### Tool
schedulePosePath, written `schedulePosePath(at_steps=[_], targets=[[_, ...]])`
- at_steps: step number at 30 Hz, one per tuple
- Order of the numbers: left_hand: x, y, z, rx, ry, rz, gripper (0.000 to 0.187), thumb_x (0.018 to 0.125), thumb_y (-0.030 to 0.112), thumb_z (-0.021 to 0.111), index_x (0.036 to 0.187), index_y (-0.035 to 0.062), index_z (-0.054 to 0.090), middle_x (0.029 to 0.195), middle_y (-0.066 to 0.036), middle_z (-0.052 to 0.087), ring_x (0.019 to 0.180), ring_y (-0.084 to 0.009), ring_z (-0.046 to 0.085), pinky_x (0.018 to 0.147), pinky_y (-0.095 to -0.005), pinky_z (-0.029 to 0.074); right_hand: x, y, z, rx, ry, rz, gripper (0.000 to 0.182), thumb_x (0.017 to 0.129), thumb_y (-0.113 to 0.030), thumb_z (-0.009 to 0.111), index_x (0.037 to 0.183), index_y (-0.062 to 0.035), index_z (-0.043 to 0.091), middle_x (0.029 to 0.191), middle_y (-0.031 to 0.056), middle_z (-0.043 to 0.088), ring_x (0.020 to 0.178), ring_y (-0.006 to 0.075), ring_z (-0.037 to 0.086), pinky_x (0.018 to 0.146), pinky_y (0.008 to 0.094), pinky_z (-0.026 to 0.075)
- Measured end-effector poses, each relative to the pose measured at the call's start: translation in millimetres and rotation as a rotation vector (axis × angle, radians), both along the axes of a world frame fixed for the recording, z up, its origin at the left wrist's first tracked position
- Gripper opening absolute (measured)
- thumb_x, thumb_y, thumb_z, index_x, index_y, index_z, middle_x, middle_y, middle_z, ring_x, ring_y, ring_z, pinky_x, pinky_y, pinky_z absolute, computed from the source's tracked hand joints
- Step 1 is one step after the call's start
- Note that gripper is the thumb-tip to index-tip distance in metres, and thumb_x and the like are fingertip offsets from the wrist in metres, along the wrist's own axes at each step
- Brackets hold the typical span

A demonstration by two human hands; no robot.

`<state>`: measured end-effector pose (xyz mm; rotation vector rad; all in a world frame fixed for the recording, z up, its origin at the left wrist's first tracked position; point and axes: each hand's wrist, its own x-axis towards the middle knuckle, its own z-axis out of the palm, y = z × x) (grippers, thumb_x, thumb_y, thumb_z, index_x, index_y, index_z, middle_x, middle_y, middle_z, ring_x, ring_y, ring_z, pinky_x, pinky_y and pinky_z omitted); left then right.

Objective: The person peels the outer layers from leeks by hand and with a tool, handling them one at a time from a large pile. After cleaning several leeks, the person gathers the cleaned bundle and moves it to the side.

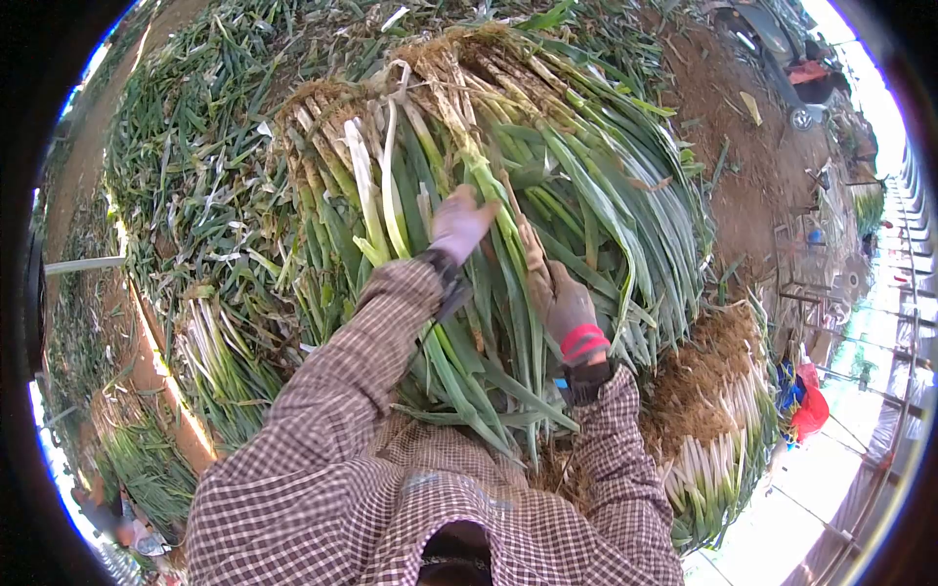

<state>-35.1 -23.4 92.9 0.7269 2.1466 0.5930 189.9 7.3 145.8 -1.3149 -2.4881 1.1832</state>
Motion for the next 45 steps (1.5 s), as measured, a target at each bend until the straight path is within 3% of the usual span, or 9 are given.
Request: schedulePosePath(at_steps=[4, 5, 11, 17, 21, 25, 33, 36, 45], targets=[[23, 62, -22, -0.387, 0.238, 0.112, 0.079, 0.079, 0.059, 0.067, 0.125, -0.0015, 0.045, 0.13, -0.019, 0.052, 0.118, -0.0278, 0.057, 0.097, -0.0359, 0.047, 29, -5, 16, 0.097, 0.042, 0.051, 0.036, 0.097, -0.035, 0.054, 0.117, -0.0058, 0.056, 0.089, 0.0262, 0.065, 0.087, 0.0447, 0.064, 0.07, 0.0458, 0.049], [27, 60, -21, -0.358, 0.236, 0.163, 0.077, 0.08, 0.051, 0.07, 0.127, -0.0031, 0.044, 0.126, -0.021, 0.056, 0.115, -0.0293, 0.059, 0.096, -0.0356, 0.048, 35, -9, 23, 0.112, 0.072, 0.053, 0.035, 0.097, -0.035, 0.054, 0.117, -0.0062, 0.056, 0.089, 0.0258, 0.065, 0.087, 0.0445, 0.064, 0.07, 0.0461, 0.049], [37, -29, -44, 0.37, -0.539, 0.411, 0.063, 0.078, 0.019, 0.077, 0.126, -0.0092, 0.047, 0.114, -0.018, 0.062, 0.099, -0.0255, 0.063, 0.086, -0.0349, 0.053, 72, -43, 45, -0.006, -0.089, 0.11, 0.034, 0.095, -0.038, 0.057, 0.113, -0.0095, 0.056, 0.083, 0.0225, 0.065, 0.078, 0.0433, 0.064, 0.064, 0.0477, 0.049], [95, -106, -17, 0.376, -1.018, 0.611, 0.073, 0.087, 0.012, 0.07, 0.145, -0.0033, 0.028, 0.123, -0.016, 0.056, 0.101, -0.0221, 0.061, 0.086, -0.0309, 0.052, 91, -68, 64, -0.08, -0.125, 0.134, 0.037, 0.094, -0.039, 0.058, 0.115, -0.0084, 0.057, 0.087, 0.0222, 0.066, 0.082, 0.0424, 0.064, 0.066, 0.0472, 0.05], [119, -132, -20, 0.612, -0.99, 0.512, 0.073, 0.087, 0.002, 0.066, 0.148, -0.0015, 0.026, 0.127, -0.014, 0.054, 0.106, -0.0188, 0.058, 0.089, -0.0295, 0.051, 101, -81, 89, -0.07, -0.193, 0.194, 0.039, 0.093, -0.039, 0.06, 0.116, -0.0071, 0.057, 0.087, 0.0215, 0.066, 0.082, 0.041, 0.065, 0.067, 0.0459, 0.051], [123, -127, -6, 0.417, -0.778, 0.52, 0.06, 0.085, -0.001, 0.067, 0.138, -0.0042, 0.04, 0.119, -0.012, 0.058, 0.101, -0.0175, 0.06, 0.087, -0.0298, 0.051, 116, -93, 98, -0.032, -0.229, 0.252, 0.039, 0.093, -0.037, 0.06, 0.116, -0.0069, 0.057, 0.088, 0.0203, 0.067, 0.08, 0.0395, 0.065, 0.066, 0.0451, 0.051], [137, -122, 2, 0.294, -0.212, 0.438, 0.061, 0.072, 0.024, 0.083, 0.117, -0.0064, 0.056, 0.098, -0.018, 0.066, 0.09, -0.0242, 0.064, 0.076, -0.0364, 0.051, 95, -96, 94, 0.025, -0.257, 0.278, 0.038, 0.095, -0.04, 0.056, 0.112, -0.0061, 0.056, 0.082, 0.0223, 0.066, 0.076, 0.041, 0.065, 0.062, 0.0483, 0.05], [134, -126, 5, 0.276, -0.244, 0.41, 0.065, 0.071, 0.028, 0.083, 0.117, -0.0059, 0.053, 0.102, -0.026, 0.065, 0.098, -0.0369, 0.065, 0.082, -0.0405, 0.051, 85, -94, 91, 0.049, -0.265, 0.274, 0.038, 0.095, -0.041, 0.055, 0.111, -0.007, 0.056, 0.08, 0.0223, 0.065, 0.075, 0.0415, 0.065, 0.061, 0.0488, 0.049], [137, -143, 22, 0.296, -0.306, 0.385, 0.056, 0.073, 0.029, 0.08, 0.113, -0.0019, 0.056, 0.104, -0.02, 0.068, 0.098, -0.0321, 0.067, 0.085, -0.0386, 0.051, 3, -52, 22, 0.188, -0.271, 0.284, 0.04, 0.095, -0.046, 0.051, 0.105, -0.0077, 0.057, 0.083, 0.0236, 0.066, 0.078, 0.0432, 0.065, 0.065, 0.0512, 0.05]])
